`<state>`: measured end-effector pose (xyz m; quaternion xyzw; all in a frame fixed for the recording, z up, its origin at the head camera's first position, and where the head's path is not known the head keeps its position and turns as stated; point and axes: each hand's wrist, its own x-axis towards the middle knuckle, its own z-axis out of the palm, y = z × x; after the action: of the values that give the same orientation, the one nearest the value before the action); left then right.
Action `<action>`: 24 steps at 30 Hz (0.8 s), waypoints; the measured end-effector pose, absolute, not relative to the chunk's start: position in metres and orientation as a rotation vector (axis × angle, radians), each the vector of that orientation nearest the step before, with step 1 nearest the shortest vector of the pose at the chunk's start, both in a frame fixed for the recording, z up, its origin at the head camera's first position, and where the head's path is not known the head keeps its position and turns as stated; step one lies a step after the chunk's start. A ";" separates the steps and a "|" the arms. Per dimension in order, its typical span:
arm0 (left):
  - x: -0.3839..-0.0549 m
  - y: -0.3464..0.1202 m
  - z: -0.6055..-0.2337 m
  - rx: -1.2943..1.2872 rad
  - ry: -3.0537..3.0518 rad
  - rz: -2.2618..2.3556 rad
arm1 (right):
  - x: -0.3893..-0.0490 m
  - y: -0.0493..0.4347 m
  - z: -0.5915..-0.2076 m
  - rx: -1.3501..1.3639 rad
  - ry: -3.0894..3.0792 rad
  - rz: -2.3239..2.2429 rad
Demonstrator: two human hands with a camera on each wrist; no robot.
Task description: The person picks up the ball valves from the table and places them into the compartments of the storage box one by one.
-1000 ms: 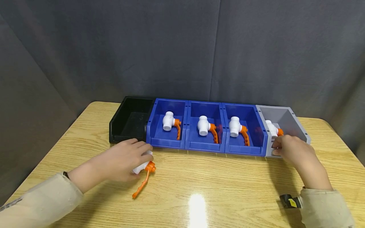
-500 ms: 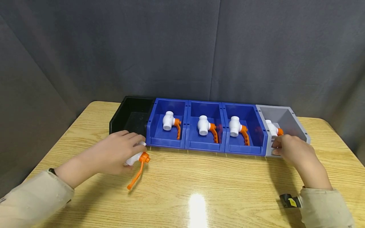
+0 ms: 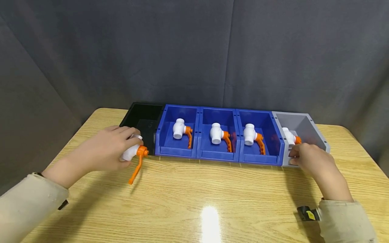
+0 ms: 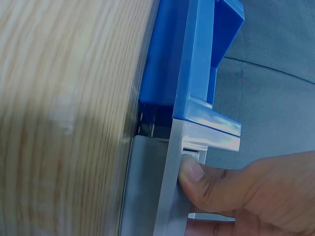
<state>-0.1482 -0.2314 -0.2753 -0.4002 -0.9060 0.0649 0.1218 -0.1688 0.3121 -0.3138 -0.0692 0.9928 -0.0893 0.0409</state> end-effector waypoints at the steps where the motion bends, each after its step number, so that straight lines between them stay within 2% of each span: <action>1: -0.150 -0.234 -0.274 -1.153 -2.659 0.180 | -0.168 0.312 -0.314 -0.212 3.041 -0.272; 12: -0.169 -0.248 -0.269 -0.983 -2.726 0.141 | -0.168 0.311 -0.314 -0.220 3.051 -0.271; 24: -0.193 -0.254 -0.272 -0.950 -2.596 0.204 | -0.167 0.311 -0.313 -0.225 3.057 -0.270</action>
<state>-0.1934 -0.2545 -0.2718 -0.3368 -0.9207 0.0722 0.1836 -0.1667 0.3106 -0.3129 -0.0731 0.9929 -0.0877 0.0323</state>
